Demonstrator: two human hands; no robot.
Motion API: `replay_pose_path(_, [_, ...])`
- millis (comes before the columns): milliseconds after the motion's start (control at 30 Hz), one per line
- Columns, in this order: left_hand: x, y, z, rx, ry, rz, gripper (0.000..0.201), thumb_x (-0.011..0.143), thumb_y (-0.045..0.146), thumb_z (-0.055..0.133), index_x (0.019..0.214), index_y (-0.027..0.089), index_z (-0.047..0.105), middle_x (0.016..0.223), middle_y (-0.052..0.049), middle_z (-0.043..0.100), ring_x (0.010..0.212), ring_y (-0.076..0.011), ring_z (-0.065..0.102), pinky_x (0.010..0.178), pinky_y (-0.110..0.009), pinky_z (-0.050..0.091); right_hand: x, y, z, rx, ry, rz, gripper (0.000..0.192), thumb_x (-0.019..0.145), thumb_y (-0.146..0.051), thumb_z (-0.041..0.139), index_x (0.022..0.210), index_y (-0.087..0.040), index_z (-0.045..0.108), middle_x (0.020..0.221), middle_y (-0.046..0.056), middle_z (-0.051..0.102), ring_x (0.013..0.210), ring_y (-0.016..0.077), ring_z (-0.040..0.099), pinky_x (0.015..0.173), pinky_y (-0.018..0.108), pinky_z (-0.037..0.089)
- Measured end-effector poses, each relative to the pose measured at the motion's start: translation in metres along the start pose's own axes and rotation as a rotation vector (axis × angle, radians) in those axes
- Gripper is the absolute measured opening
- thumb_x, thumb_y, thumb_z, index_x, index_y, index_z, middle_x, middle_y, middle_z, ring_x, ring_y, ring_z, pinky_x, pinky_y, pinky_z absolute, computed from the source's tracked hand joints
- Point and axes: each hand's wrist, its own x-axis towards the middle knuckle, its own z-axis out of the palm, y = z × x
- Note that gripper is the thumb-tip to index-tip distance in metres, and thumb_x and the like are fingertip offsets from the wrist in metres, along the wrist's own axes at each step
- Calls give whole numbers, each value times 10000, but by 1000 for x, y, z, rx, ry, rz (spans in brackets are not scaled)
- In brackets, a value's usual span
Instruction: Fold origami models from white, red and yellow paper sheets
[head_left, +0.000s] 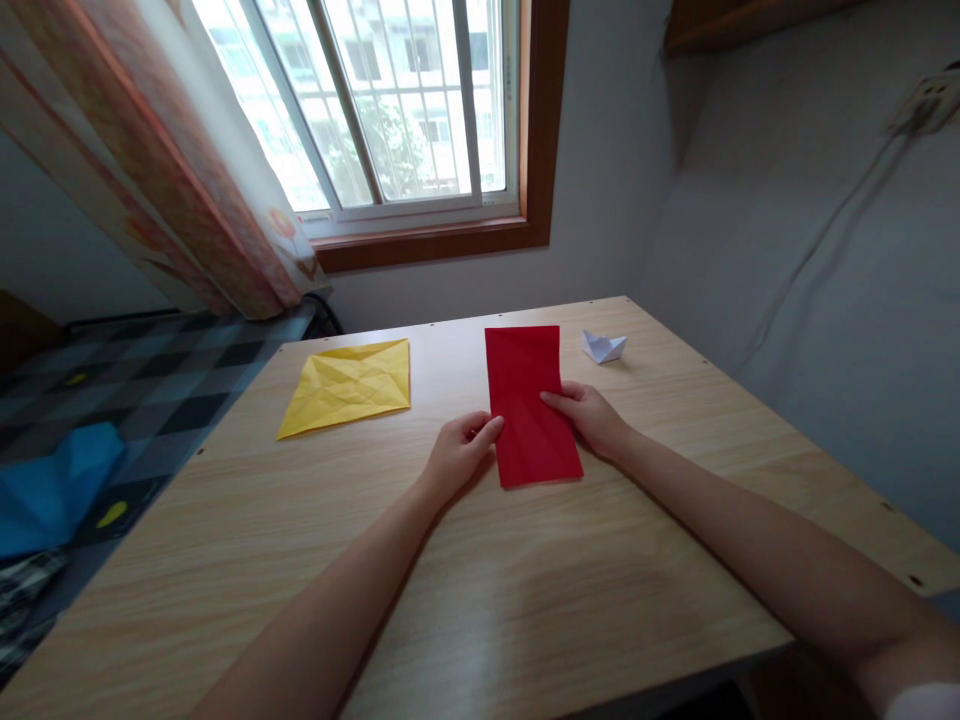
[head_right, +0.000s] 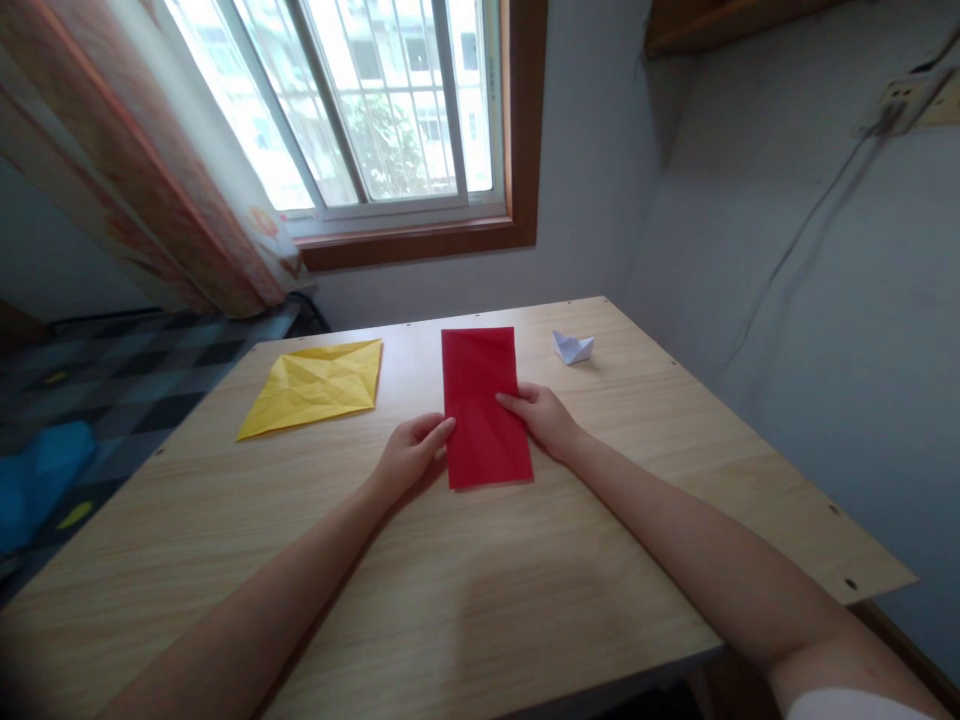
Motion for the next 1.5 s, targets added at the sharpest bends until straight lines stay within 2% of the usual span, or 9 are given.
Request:
replay_pose_path(300, [0, -4, 1, 139, 49, -8, 429, 860, 509, 538, 589, 177, 551, 543, 29, 481, 566, -130, 433, 539, -241, 317, 1, 2, 0, 11, 21, -15, 332, 689, -378, 831, 947, -184, 752, 978, 60, 772, 881, 244, 713, 911, 412, 543])
replay_pose_path(533, [-1, 3, 0, 148, -75, -8, 461, 880, 524, 483, 580, 175, 506, 551, 36, 421, 563, -118, 393, 547, -250, 284, 2, -3, 0, 17, 104, -46, 312, 679, -380, 839, 920, -198, 757, 961, 47, 776, 877, 240, 718, 874, 388, 560])
replay_pose_path(633, [-2, 2, 0, 191, -75, -7, 445, 876, 507, 500, 578, 177, 492, 546, 40, 400, 561, -115, 377, 540, -250, 268, 2, -5, 0, 14, 130, -37, 308, 676, -378, 843, 910, -198, 757, 945, 47, 777, 870, 241, 719, 866, 385, 565])
replay_pose_path(800, [-2, 2, 0, 185, -60, 3, 449, 882, 503, 498, 572, 179, 477, 540, 41, 397, 558, -115, 383, 540, -248, 271, 4, -3, -2, 30, 121, -50, 296, 693, -370, 837, 914, -192, 753, 960, 55, 776, 865, 241, 718, 880, 397, 566])
replay_pose_path(1033, [-3, 4, -1, 201, -82, 9, 424, 866, 481, 528, 570, 181, 474, 541, 44, 409, 554, -112, 380, 542, -247, 274, 7, -2, -8, 50, 172, -57, 295, 695, -358, 834, 922, -188, 752, 949, 59, 778, 857, 239, 722, 855, 379, 579])
replay_pose_path(1300, [-3, 2, 0, 226, -62, 12, 470, 876, 499, 513, 541, 187, 407, 528, 55, 348, 539, -102, 345, 529, -246, 246, 8, -2, -8, 46, 193, -47, 279, 705, -350, 822, 917, -184, 747, 960, 68, 778, 889, 248, 724, 845, 383, 589])
replay_pose_path(1500, [-3, 2, -1, 224, -108, 22, 447, 867, 501, 544, 568, 181, 457, 537, 54, 378, 550, -104, 361, 536, -245, 251, 9, -1, -8, 78, 190, -67, 286, 701, -330, 824, 930, -177, 749, 957, 66, 779, 882, 233, 724, 855, 360, 586])
